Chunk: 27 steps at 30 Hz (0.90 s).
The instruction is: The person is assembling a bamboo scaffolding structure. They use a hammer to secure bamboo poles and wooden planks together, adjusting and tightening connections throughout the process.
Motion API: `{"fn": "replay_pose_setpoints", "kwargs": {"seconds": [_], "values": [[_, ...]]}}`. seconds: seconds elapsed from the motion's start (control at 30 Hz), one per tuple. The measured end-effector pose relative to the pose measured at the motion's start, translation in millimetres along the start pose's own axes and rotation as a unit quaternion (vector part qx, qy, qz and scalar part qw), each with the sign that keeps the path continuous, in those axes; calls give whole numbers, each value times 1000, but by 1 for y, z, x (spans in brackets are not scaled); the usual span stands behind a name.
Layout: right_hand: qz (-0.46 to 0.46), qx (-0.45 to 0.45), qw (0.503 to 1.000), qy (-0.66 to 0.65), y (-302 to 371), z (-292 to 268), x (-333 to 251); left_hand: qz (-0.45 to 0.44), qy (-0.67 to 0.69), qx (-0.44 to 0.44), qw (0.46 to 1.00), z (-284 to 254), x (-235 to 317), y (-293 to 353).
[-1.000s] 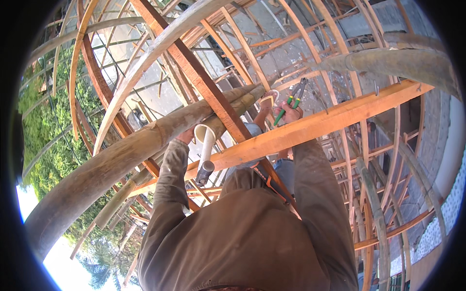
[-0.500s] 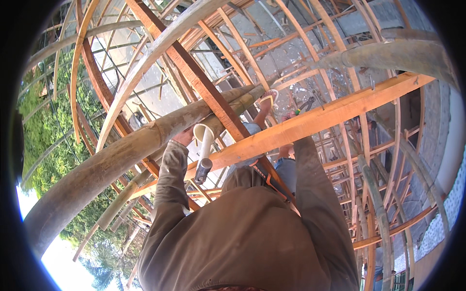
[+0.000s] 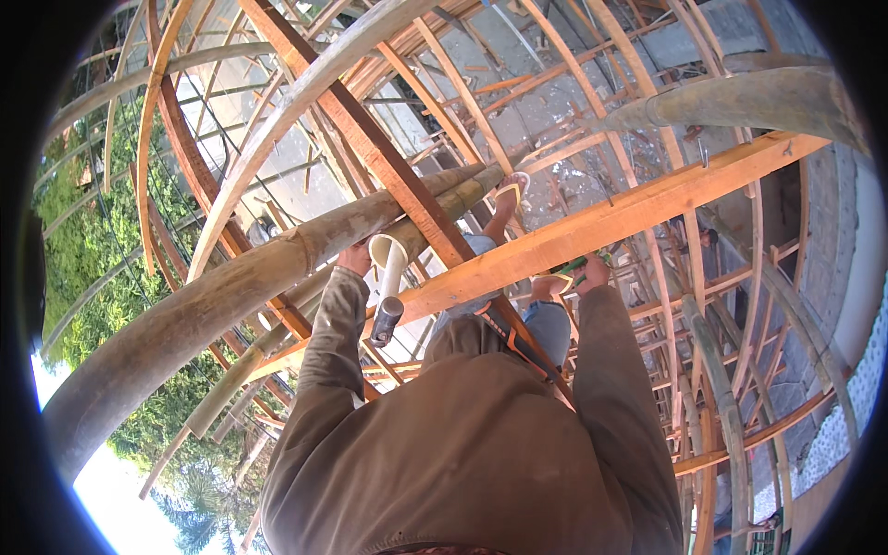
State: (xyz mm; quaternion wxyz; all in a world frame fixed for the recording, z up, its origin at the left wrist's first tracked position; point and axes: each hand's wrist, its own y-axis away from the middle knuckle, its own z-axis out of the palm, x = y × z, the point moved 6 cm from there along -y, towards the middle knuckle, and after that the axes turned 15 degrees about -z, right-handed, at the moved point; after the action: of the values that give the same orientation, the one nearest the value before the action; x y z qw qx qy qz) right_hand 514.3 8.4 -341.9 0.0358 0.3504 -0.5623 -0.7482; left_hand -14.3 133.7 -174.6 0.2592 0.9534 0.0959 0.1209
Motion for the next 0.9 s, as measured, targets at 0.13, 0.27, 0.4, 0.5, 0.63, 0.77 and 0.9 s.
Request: {"fn": "replay_pose_setpoints", "kwargs": {"seconds": [0.13, 0.27, 0.4, 0.5, 0.63, 0.77, 0.9], "values": [[39, -15, 999, 31, 25, -9, 9, 86, -145, 63, 984, -20, 20, 3], [51, -46, 997, 27, 52, 6, 4, 36, 14, -12, 999, -12, 19, -10], [45, -73, 993, 75, 63, 18, -11, 11, 63, -94, 994, -4, 29, -27], [24, -102, 991, 80, 63, 27, -17, 3, 89, -127, 988, -7, 36, -32], [14, -121, 990, 77, 60, 32, -15, 3, 92, -116, 989, -11, 38, -30], [21, -112, 989, 91, 56, 34, -10, 8, 76, -81, 994, -10, 36, -24], [26, -94, 990, 103, 60, 39, -5, 17, 49, -37, 998, -12, 35, -17]]}}
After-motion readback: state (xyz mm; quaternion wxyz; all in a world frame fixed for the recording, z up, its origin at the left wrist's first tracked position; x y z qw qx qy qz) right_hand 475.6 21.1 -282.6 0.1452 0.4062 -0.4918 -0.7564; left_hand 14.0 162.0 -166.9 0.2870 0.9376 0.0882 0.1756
